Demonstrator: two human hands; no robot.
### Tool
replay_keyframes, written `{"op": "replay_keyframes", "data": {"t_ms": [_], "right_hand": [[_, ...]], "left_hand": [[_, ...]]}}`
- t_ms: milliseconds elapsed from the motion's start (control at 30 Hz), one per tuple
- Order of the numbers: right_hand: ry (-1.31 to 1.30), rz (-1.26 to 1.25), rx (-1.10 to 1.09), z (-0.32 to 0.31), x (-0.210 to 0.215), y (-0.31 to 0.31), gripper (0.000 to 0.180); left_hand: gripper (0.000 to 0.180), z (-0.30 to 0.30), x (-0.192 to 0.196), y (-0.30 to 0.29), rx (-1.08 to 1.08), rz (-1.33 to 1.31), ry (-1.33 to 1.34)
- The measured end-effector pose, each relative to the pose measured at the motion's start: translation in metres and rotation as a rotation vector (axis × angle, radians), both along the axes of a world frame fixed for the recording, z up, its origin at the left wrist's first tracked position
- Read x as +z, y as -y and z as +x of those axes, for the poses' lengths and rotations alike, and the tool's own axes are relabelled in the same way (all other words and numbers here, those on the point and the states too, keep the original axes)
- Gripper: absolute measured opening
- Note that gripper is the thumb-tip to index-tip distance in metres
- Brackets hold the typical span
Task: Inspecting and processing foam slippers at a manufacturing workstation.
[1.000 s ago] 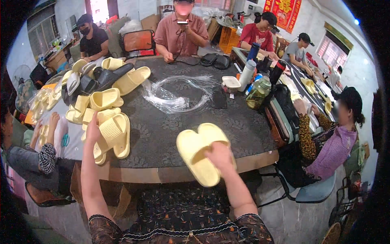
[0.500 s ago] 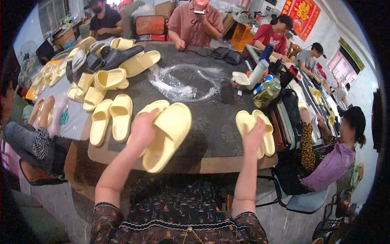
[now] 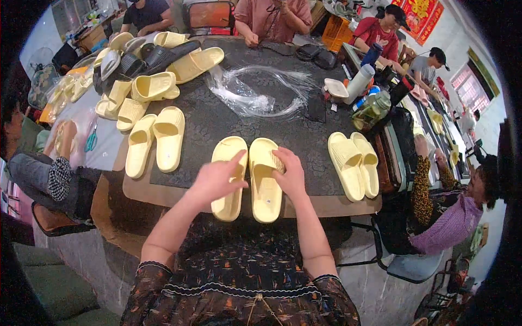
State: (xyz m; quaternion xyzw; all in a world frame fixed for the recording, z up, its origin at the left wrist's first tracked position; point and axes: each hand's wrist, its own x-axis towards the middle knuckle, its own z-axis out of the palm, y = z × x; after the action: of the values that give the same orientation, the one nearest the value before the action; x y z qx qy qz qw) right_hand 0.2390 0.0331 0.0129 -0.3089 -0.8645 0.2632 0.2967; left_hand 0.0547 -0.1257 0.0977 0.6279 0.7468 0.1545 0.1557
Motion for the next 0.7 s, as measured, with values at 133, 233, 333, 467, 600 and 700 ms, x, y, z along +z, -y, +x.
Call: {"op": "replay_keyframes", "data": {"t_ms": [133,233,333,467,600,700], "right_hand": [[-0.020,0.037,-0.067,-0.008,0.001,0.009,0.051],[-0.079,0.079,-0.085,-0.013,-0.005,0.009,0.050],[-0.098,0.091,-0.076,-0.013,-0.007,0.007,0.049],[-0.110,0.082,-0.084,-0.010,-0.006,0.007,0.048],[-0.128,0.083,-0.087,-0.005,-0.012,0.008,0.053],[-0.130,0.050,-0.059,-0.012,-0.013,0.015,0.052]], "left_hand": [[0.040,-0.027,0.013,-0.012,0.157,0.262,0.045],[0.035,-0.050,-0.009,-0.028,0.149,0.282,-0.109],[0.031,-0.067,-0.028,-0.050,0.242,0.160,-0.247],[0.026,-0.085,-0.047,-0.073,0.086,0.160,-0.192],[0.020,-0.087,-0.049,-0.083,0.055,-0.039,-0.277],[0.021,-0.113,-0.074,-0.080,0.007,-0.142,-0.057]]}}
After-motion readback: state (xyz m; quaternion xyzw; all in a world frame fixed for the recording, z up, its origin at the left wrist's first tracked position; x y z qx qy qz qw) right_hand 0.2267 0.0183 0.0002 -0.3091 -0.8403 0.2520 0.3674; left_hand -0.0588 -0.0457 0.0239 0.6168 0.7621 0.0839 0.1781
